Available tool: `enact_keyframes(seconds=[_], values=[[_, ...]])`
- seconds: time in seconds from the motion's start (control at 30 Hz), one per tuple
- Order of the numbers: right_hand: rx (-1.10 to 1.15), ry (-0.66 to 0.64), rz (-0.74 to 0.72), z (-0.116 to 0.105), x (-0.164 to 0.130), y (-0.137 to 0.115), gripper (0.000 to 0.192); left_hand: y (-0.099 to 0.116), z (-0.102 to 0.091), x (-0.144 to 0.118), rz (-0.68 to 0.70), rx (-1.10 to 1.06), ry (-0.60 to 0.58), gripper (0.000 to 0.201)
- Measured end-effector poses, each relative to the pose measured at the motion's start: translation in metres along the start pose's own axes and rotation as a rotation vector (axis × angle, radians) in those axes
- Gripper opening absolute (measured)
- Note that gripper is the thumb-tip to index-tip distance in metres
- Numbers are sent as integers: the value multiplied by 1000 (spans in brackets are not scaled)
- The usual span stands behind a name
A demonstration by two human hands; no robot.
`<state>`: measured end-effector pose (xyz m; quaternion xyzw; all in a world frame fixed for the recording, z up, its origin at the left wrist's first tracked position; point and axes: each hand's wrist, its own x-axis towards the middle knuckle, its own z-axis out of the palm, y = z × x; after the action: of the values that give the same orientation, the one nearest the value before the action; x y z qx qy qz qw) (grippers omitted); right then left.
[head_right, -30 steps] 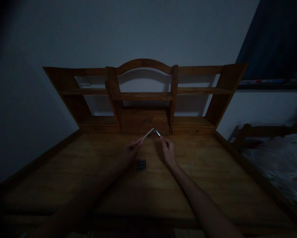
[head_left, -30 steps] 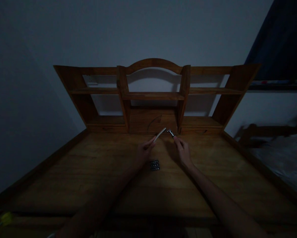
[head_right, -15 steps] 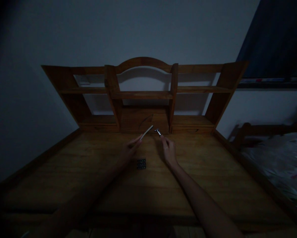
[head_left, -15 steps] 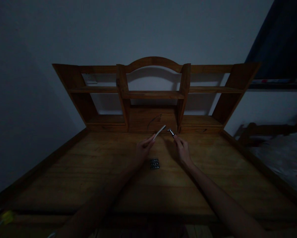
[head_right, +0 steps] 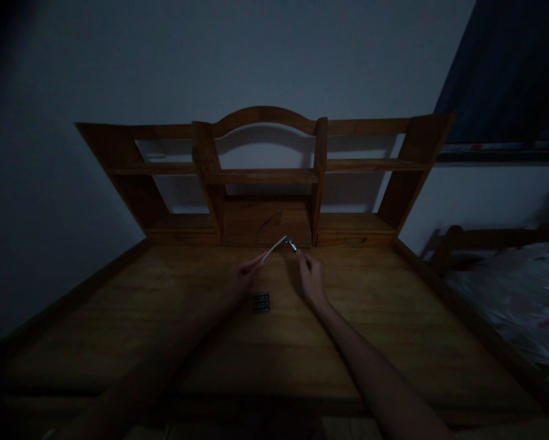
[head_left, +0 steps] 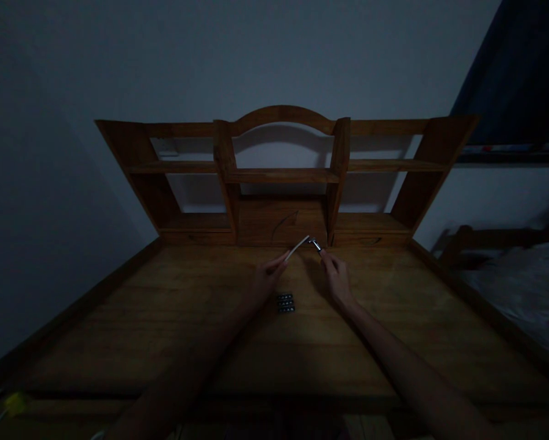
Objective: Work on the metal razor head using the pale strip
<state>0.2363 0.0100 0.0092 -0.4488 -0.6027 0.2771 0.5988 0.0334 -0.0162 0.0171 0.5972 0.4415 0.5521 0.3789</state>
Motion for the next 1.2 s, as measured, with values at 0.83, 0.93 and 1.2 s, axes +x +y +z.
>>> enact_keyframes(seconds=[0.83, 0.93, 1.2], values=[[-250, 9, -63, 0, -4, -2, 48, -8, 0, 1, -85, -11, -53, 52], [-217, 11, -86, 1, -6, -7, 46, -7, 0, 0, -66, -12, -11, 53], [-278, -32, -72, 1, -7, -9, 47, 1, -1, -2, -56, 30, 2, 52]])
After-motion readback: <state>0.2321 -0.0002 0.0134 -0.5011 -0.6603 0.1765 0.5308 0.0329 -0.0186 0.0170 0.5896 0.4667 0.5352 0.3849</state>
